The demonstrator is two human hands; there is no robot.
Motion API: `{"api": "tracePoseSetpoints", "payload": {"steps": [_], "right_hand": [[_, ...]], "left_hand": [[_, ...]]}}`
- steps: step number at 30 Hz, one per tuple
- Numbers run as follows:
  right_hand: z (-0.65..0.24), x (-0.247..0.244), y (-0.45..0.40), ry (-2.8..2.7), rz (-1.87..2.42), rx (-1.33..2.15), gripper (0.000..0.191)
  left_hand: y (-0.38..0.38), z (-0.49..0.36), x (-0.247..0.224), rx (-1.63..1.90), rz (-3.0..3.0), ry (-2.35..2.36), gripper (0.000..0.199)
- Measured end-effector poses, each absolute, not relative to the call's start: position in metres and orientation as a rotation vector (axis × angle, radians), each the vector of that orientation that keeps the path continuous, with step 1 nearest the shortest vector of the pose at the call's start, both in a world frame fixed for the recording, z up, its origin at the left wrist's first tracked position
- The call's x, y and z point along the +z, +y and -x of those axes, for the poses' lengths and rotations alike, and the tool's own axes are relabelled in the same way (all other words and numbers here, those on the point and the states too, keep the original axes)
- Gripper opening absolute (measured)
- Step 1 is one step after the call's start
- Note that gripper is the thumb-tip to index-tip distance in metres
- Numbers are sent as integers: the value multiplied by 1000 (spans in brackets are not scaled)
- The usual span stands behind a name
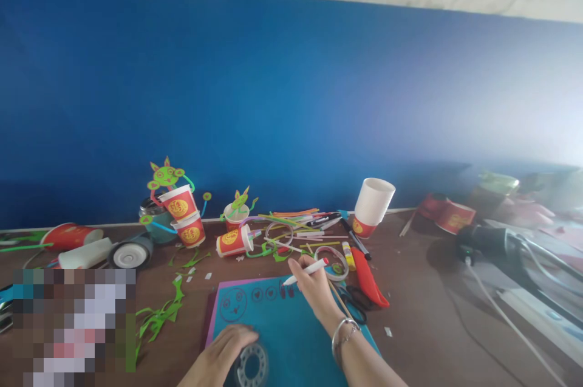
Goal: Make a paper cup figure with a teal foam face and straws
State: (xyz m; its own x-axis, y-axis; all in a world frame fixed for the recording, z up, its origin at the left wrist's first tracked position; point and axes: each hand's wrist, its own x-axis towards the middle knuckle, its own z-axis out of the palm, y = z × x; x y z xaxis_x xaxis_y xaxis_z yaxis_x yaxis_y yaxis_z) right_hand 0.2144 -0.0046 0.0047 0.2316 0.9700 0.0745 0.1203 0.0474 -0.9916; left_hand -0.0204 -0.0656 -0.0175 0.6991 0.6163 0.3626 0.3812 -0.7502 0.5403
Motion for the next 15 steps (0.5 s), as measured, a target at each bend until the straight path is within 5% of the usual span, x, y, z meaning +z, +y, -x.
{"api": "tracePoseSetpoints", "payload": {"steps": [15], "right_hand": [[-205, 7, -11, -901, 1240, 874, 38]], "left_hand": [[-25, 49, -17, 1130, -2252, 1708, 48]]}}
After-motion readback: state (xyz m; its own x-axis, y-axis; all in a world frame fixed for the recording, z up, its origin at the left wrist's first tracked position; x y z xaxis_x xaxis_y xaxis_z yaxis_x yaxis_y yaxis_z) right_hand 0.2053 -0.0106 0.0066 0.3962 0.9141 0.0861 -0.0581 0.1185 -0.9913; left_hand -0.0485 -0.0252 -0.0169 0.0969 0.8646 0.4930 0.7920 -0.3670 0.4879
